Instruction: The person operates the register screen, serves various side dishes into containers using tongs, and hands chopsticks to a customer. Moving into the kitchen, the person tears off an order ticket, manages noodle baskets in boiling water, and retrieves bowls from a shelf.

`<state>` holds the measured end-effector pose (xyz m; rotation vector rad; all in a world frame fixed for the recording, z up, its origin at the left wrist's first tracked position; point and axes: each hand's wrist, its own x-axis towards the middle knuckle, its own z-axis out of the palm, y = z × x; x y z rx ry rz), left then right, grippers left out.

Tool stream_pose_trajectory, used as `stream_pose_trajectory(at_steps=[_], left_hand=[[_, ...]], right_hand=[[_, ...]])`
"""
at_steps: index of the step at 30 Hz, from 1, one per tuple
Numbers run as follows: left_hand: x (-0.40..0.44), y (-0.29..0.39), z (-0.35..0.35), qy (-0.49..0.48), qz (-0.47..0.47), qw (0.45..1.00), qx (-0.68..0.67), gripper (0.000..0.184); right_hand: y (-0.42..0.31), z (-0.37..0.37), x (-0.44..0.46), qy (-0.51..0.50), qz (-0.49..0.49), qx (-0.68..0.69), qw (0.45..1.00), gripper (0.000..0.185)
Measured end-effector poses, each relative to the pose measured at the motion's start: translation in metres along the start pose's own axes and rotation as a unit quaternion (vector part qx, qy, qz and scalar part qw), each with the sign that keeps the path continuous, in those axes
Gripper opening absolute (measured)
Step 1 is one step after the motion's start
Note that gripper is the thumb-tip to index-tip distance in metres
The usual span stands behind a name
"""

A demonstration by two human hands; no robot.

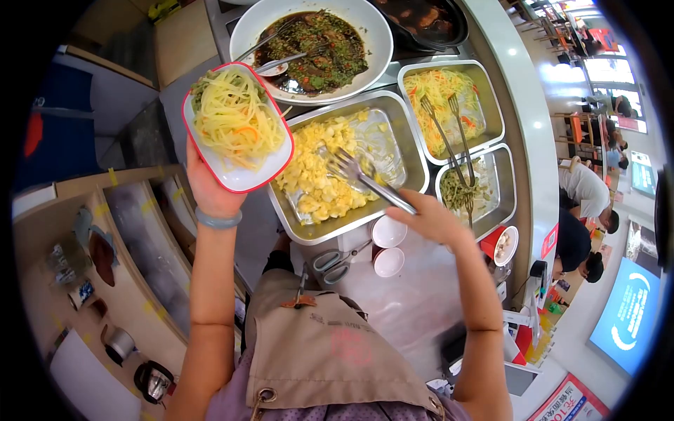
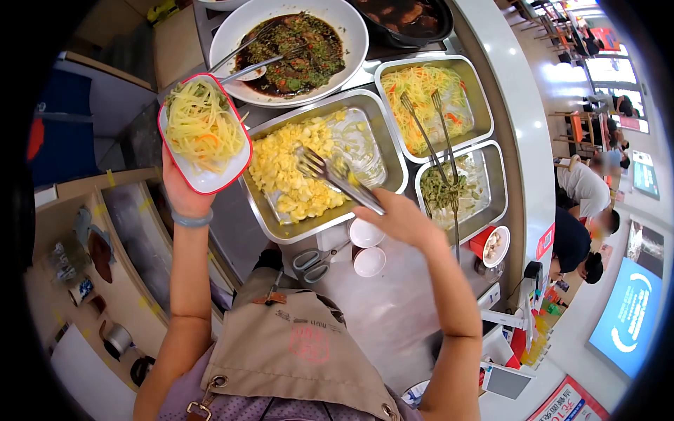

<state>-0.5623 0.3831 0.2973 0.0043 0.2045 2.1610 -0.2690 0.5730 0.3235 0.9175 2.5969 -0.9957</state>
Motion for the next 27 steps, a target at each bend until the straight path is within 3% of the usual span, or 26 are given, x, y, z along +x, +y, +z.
stream_pose_trajectory(at_steps=[2, 6, 9, 13, 16, 18, 22, 24, 27], left_hand=[[-0.007, 0.004, -0.003, 0.005, 0.007, 1.000, -0.004, 0.045], [-0.018, 0.009, -0.014, 0.028, 0.030, 0.999, -0.007, 0.046], [-0.024, 0.013, -0.022, 0.026, 0.038, 0.999, -0.019, 0.048], [-0.027, 0.016, -0.022, 0.037, 0.050, 0.998, -0.018, 0.048], [-0.029, 0.017, -0.025, 0.066, 0.063, 0.996, -0.013, 0.048], [-0.028, 0.016, -0.028, 0.050, 0.059, 0.997, -0.020, 0.047], [-0.022, 0.006, -0.038, 0.055, 0.055, 0.997, -0.025, 0.046], [-0.018, -0.001, -0.041, 0.051, 0.051, 0.997, -0.034, 0.046], [-0.009, -0.015, -0.043, 0.047, 0.036, 0.997, -0.045, 0.046]], right_hand=[[-0.014, -0.032, 0.003, -0.217, 0.182, 0.081, 0.956, 0.044], [-0.008, -0.012, 0.029, -0.211, 0.186, 0.113, 0.953, 0.046], [-0.022, 0.013, 0.055, -0.280, 0.134, 0.131, 0.942, 0.046], [-0.015, 0.039, 0.071, -0.184, 0.018, 0.143, 0.972, 0.047], [-0.008, 0.041, 0.070, -0.183, 0.049, 0.151, 0.970, 0.044], [0.001, 0.045, 0.064, -0.183, 0.106, 0.255, 0.943, 0.041], [0.002, 0.044, 0.046, -0.192, 0.122, 0.332, 0.916, 0.039], [0.010, 0.046, 0.036, -0.155, 0.119, 0.394, 0.898, 0.041], [0.016, 0.042, 0.022, -0.091, 0.104, 0.383, 0.913, 0.041]])
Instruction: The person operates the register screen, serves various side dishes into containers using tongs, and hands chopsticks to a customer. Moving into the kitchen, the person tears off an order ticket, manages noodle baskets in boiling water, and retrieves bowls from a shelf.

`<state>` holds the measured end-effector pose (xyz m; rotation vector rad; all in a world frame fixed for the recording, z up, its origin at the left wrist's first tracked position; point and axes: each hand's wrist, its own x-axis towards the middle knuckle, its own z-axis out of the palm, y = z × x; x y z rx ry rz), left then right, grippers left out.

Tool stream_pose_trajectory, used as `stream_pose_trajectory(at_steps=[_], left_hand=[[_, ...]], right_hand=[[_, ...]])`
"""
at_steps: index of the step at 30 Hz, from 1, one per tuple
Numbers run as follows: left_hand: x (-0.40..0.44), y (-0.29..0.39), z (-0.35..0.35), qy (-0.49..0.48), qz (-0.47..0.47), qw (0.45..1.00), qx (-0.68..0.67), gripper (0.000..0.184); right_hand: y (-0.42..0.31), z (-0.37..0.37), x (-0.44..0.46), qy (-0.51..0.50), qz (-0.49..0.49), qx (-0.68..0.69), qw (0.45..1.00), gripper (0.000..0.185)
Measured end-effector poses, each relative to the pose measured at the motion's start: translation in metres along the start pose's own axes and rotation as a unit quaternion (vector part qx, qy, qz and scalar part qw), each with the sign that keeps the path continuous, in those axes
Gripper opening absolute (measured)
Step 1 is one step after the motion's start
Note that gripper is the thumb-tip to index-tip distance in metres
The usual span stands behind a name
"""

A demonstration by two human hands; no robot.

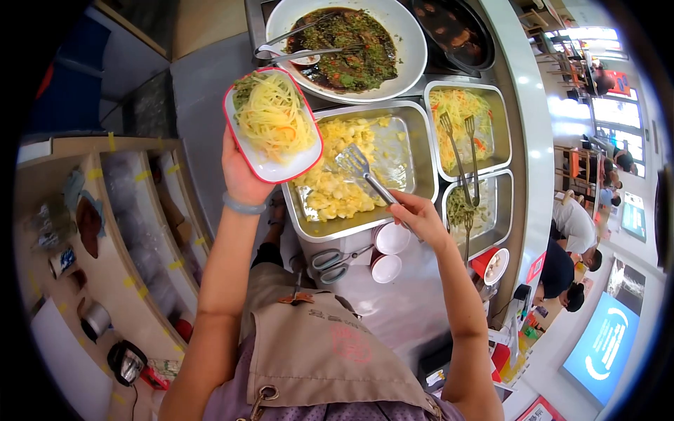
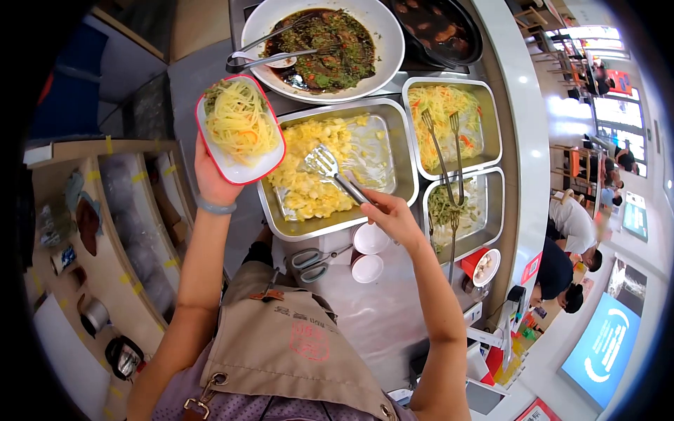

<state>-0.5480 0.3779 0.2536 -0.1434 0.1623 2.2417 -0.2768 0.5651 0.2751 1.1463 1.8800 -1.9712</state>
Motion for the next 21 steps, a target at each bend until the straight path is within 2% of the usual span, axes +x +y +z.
stream_pose_trajectory(at_steps=[2, 4, 6, 8, 10, 12, 13, 14, 17, 18, 20, 21], left_hand=[[0.005, -0.012, -0.001, -0.011, -0.021, 1.000, -0.004, 0.046], [0.012, -0.025, -0.002, 0.002, -0.015, 1.000, -0.006, 0.046], [0.017, -0.042, 0.000, 0.051, -0.031, 0.998, -0.005, 0.046], [0.022, -0.060, 0.003, 0.059, -0.048, 0.997, -0.003, 0.046], [0.028, -0.080, 0.008, 0.070, -0.060, 0.996, 0.011, 0.048], [0.031, -0.098, 0.014, 0.079, -0.073, 0.994, 0.003, 0.050], [0.032, -0.106, 0.019, 0.043, -0.093, 0.995, -0.023, 0.051], [0.033, -0.114, 0.023, 0.007, -0.113, 0.992, -0.049, 0.052], [0.039, -0.136, 0.029, 0.014, -0.123, 0.992, -0.032, 0.055], [0.039, -0.141, 0.030, 0.015, -0.129, 0.991, -0.038, 0.056], [0.041, -0.146, 0.031, 0.014, -0.134, 0.990, -0.044, 0.055], [0.042, -0.148, 0.031, 0.017, -0.132, 0.990, -0.042, 0.055]], right_hand=[[0.000, -0.005, -0.015, 0.018, -0.010, 0.012, 1.000, 0.041], [-0.007, -0.009, -0.032, 0.077, -0.037, -0.008, 0.996, 0.042], [-0.020, -0.010, -0.049, 0.096, -0.041, -0.009, 0.994, 0.042], [-0.026, -0.009, -0.062, 0.157, -0.084, -0.005, 0.984, 0.043], [-0.036, -0.003, -0.072, 0.178, -0.114, -0.020, 0.977, 0.043], [-0.045, 0.005, -0.076, 0.228, -0.215, -0.117, 0.942, 0.044], [-0.050, 0.007, -0.078, 0.241, -0.220, -0.176, 0.929, 0.046], [-0.056, 0.011, -0.079, 0.244, -0.221, -0.174, 0.928, 0.046], [-0.056, 0.021, -0.071, 0.323, -0.261, -0.304, 0.857, 0.052], [-0.051, 0.021, -0.067, 0.324, -0.261, -0.301, 0.858, 0.052], [-0.043, 0.021, -0.061, 0.352, -0.278, -0.374, 0.812, 0.058], [-0.041, 0.019, -0.061, 0.351, -0.271, -0.380, 0.812, 0.062]])
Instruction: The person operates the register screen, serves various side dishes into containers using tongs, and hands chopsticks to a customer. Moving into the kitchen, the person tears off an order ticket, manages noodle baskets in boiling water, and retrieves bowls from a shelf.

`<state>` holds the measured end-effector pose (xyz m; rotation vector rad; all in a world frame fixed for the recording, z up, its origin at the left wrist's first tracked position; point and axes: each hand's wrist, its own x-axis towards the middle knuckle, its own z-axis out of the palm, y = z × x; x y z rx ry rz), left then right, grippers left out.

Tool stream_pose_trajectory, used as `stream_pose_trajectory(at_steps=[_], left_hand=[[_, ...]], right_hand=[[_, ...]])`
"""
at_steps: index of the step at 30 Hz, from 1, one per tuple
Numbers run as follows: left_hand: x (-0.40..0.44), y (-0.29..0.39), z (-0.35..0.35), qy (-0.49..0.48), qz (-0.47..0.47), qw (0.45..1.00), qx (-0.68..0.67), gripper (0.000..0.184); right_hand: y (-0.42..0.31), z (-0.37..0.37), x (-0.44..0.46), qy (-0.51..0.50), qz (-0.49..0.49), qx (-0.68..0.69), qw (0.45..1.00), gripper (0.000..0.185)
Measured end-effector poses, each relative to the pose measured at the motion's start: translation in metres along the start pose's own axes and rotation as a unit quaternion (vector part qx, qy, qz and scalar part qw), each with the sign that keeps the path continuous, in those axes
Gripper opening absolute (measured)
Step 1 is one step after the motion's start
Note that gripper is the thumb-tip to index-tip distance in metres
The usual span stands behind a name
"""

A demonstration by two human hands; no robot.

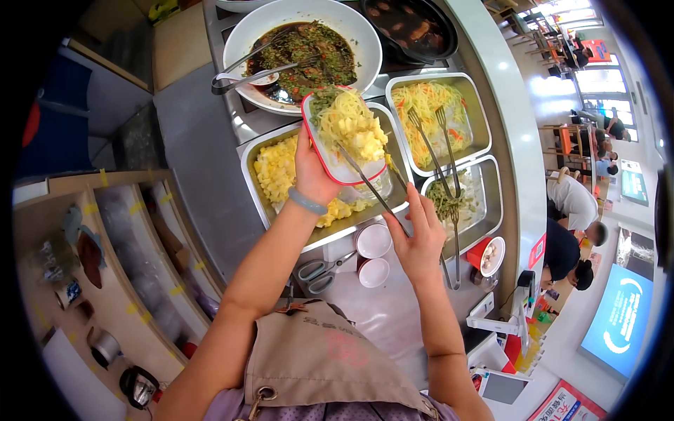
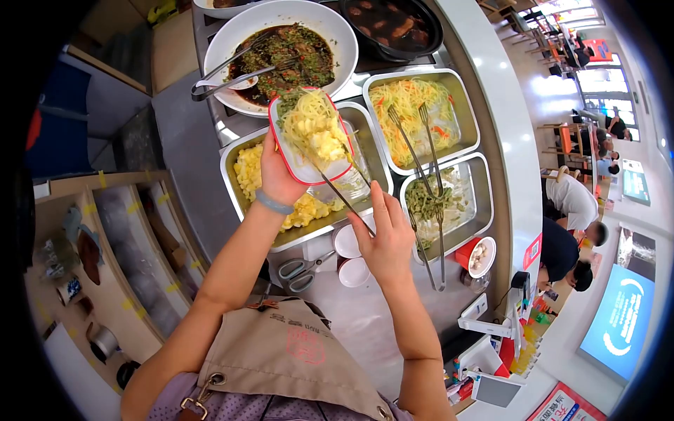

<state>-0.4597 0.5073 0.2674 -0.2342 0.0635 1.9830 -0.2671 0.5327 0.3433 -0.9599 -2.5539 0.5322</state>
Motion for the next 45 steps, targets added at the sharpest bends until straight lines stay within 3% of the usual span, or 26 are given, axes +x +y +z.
stream_pose_trajectory(at_steps=[5, 7, 20, 25, 27, 34, 37, 39, 41, 43, 45], left_hand=[[0.005, -0.006, 0.004, 0.001, -0.005, 1.000, 0.005, 0.053], [0.004, -0.006, 0.009, -0.052, -0.025, 0.998, -0.011, 0.053], [0.012, -0.009, 0.010, -0.048, -0.032, 0.998, 0.004, 0.053], [0.012, -0.010, 0.015, -0.003, -0.025, 1.000, 0.007, 0.055], [0.011, -0.011, 0.016, -0.009, -0.040, 0.999, 0.005, 0.054], [0.009, -0.013, 0.018, -0.037, -0.058, 0.998, -0.004, 0.057], [0.011, -0.010, 0.015, -0.044, -0.046, 0.998, 0.007, 0.053], [0.013, -0.007, 0.014, -0.046, -0.044, 0.998, 0.001, 0.053], [0.011, -0.004, 0.015, -0.046, -0.042, 0.998, -0.006, 0.052], [0.009, 0.000, 0.017, -0.026, -0.022, 0.999, -0.006, 0.054], [0.006, 0.010, 0.016, -0.036, -0.018, 0.999, -0.018, 0.054]], right_hand=[[0.006, -0.001, -0.001, 0.018, -0.010, -0.007, 1.000, 0.064], [0.009, -0.001, -0.001, 0.024, -0.018, -0.009, 0.999, 0.065], [0.023, -0.003, -0.002, 0.060, -0.040, 0.015, 0.997, 0.064], [0.028, -0.007, -0.006, 0.065, -0.027, 0.051, 0.996, 0.059], [0.034, -0.003, -0.005, 0.081, -0.088, 0.030, 0.992, 0.055], [0.033, 0.000, 0.000, 0.080, -0.102, 0.013, 0.991, 0.055], [0.023, -0.013, -0.001, 0.060, -0.056, 0.082, 0.993, 0.057], [0.019, -0.032, 0.001, -0.014, 0.037, 0.150, 0.988, 0.061], [0.026, -0.045, 0.003, -0.039, 0.067, 0.201, 0.977, 0.059], [0.035, -0.054, 0.005, -0.025, 0.213, 0.358, 0.909, 0.053], [0.059, -0.066, 0.018, -0.106, 0.239, 0.329, 0.907, 0.050]])
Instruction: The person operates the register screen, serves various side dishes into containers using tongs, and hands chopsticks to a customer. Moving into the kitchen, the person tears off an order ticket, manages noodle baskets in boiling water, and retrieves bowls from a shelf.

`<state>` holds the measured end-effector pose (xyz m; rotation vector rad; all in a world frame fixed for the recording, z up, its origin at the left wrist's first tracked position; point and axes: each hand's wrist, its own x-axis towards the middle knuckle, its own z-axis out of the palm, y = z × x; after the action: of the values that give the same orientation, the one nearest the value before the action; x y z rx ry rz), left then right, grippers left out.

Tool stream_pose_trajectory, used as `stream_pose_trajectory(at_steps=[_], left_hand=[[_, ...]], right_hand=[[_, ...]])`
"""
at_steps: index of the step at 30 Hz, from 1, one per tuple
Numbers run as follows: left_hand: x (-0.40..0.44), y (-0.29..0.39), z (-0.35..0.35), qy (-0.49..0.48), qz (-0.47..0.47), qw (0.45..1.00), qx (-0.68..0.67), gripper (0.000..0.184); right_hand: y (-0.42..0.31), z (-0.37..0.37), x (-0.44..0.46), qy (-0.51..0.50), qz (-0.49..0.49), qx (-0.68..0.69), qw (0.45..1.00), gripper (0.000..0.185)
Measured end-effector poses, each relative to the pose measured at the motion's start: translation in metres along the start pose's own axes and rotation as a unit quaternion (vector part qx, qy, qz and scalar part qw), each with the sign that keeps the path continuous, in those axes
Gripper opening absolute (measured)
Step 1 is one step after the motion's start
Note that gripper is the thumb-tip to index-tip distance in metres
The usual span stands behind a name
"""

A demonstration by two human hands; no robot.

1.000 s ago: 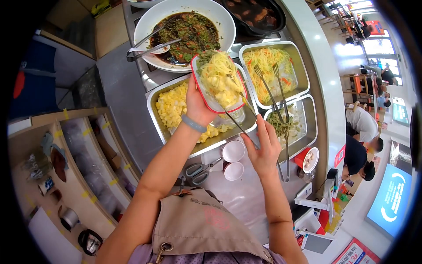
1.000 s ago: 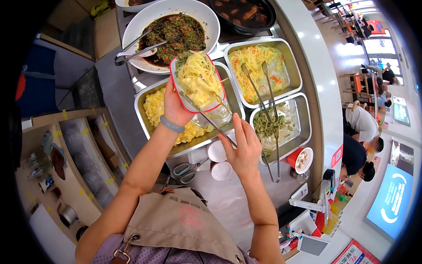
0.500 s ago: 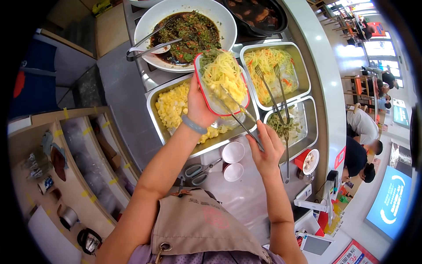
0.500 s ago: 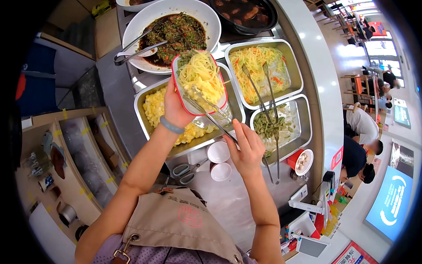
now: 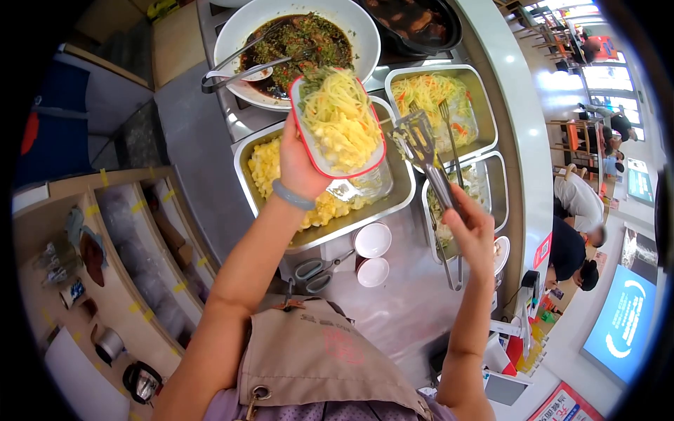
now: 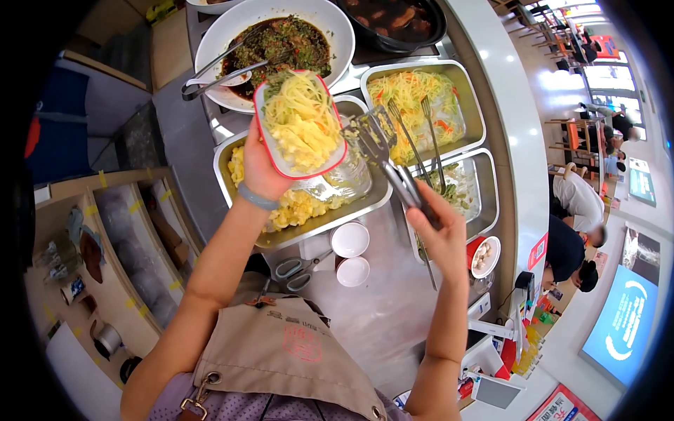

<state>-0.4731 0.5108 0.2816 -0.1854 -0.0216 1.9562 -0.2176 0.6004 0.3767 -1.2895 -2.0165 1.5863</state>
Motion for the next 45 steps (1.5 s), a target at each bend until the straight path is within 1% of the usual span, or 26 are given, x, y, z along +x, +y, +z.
stream_pose_trajectory(at_steps=[2, 3, 5, 6, 7, 9, 10, 11, 13, 14, 16, 18, 20, 24, 26, 27, 29, 30, 32, 34, 36, 38, 40, 41, 42, 45], left_hand=[[-0.005, 0.013, 0.004, 0.017, 0.024, 0.999, 0.029, 0.054], [-0.010, 0.018, 0.008, -0.031, 0.013, 0.999, 0.027, 0.050], [-0.018, 0.031, 0.010, -0.009, 0.031, 0.999, 0.041, 0.050], [-0.022, 0.038, 0.009, 0.011, 0.047, 0.997, 0.054, 0.050], [-0.025, 0.045, 0.002, -0.022, 0.039, 0.998, 0.038, 0.049], [-0.031, 0.055, 0.001, 0.003, 0.057, 0.997, 0.052, 0.049], [-0.033, 0.058, 0.002, 0.025, 0.075, 0.995, 0.066, 0.049], [-0.036, 0.059, 0.005, 0.063, 0.091, 0.990, 0.084, 0.048], [-0.039, 0.064, 0.003, 0.052, 0.095, 0.991, 0.075, 0.048], [-0.042, 0.068, 0.002, 0.040, 0.096, 0.992, 0.068, 0.048], [-0.045, 0.072, -0.001, 0.030, 0.095, 0.993, 0.059, 0.048], [-0.047, 0.076, -0.002, 0.016, 0.091, 0.994, 0.049, 0.048], [-0.047, 0.076, -0.002, 0.057, 0.105, 0.990, 0.079, 0.048], [-0.046, 0.074, -0.007, 0.066, 0.109, 0.989, 0.073, 0.048], [-0.045, 0.071, -0.011, 0.078, 0.104, 0.990, 0.056, 0.048], [-0.044, 0.069, -0.012, 0.075, 0.103, 0.990, 0.056, 0.048], [-0.043, 0.064, -0.015, 0.070, 0.083, 0.992, 0.059, 0.049], [-0.041, 0.061, -0.016, 0.068, 0.081, 0.993, 0.060, 0.049], [-0.035, 0.052, -0.016, 0.092, 0.078, 0.992, 0.049, 0.050], [-0.031, 0.044, -0.020, 0.064, 0.066, 0.995, 0.044, 0.050], [-0.027, 0.032, -0.019, 0.067, 0.047, 0.996, 0.026, 0.051], [-0.023, 0.024, -0.020, 0.051, 0.029, 0.998, 0.020, 0.051], [-0.019, 0.015, -0.018, 0.059, 0.008, 0.998, 0.027, 0.052], [-0.018, 0.009, -0.015, 0.073, 0.019, 0.996, 0.047, 0.053], [-0.017, 0.007, -0.014, 0.075, 0.020, 0.996, 0.050, 0.053], [-0.015, 0.003, -0.011, 0.077, 0.001, 0.996, 0.055, 0.054]], right_hand=[[0.002, -0.013, 0.020, -0.067, 0.097, -0.091, 0.989, 0.044], [0.002, -0.011, 0.029, -0.069, 0.099, -0.090, 0.989, 0.044], [-0.001, -0.006, 0.047, -0.227, 0.109, -0.307, 0.918, 0.040], [0.001, 0.000, 0.058, -0.230, 0.111, -0.306, 0.917, 0.040], [0.003, 0.007, 0.068, -0.296, 0.143, -0.339, 0.882, 0.039], [0.001, 0.026, 0.085, -0.393, 0.173, -0.390, 0.814, 0.043], [0.007, 0.035, 0.089, -0.394, 0.173, -0.391, 0.814, 0.043], [0.020, 0.045, 0.092, -0.426, 0.176, -0.320, 0.828, 0.043], [0.042, 0.065, 0.092, -0.459, 0.165, -0.206, 0.848, 0.041], [0.045, 0.068, 0.092, -0.463, 0.165, -0.206, 0.846, 0.041], [0.049, 0.076, 0.089, -0.452, 0.194, -0.186, 0.851, 0.038], [0.052, 0.070, 0.085, -0.442, 0.185, -0.163, 0.862, 0.037], [0.056, 0.060, 0.080, -0.408, 0.186, -0.133, 0.884, 0.037], [0.062, 0.042, 0.068, -0.384, 0.194, -0.054, 0.901, 0.037], [0.054, 0.032, 0.058, -0.320, 0.202, -0.004, 0.926, 0.036], [0.052, 0.026, 0.053, -0.317, 0.200, -0.004, 0.927, 0.036], [0.050, 0.016, 0.042, -0.238, 0.161, 0.026, 0.957, 0.039], [0.049, 0.012, 0.037, -0.236, 0.159, 0.027, 0.958, 0.039], [0.040, 0.007, 0.027, -0.163, 0.106, 0.076, 0.978, 0.038], [0.028, 0.010, 0.016, -0.141, 0.099, 0.110, 0.979, 0.040], [0.017, 0.024, 0.006, -0.081, 0.016, 0.136, 0.987, 0.043], [0.011, 0.047, -0.003, -0.043, 0.015, 0.133, 0.990, 0.047], [0.013, 0.068, -0.006, 0.025, -0.117, 0.015, 0.993, 0.051], [0.016, 0.076, -0.003, 0.028, -0.168, -0.048, 0.984, 0.059], [0.016, 0.079, -0.001, 0.027, -0.167, -0.045, 0.985, 0.059], [0.017, 0.082, 0.001, 0.076, -0.237, -0.167, 0.954, 0.069]])
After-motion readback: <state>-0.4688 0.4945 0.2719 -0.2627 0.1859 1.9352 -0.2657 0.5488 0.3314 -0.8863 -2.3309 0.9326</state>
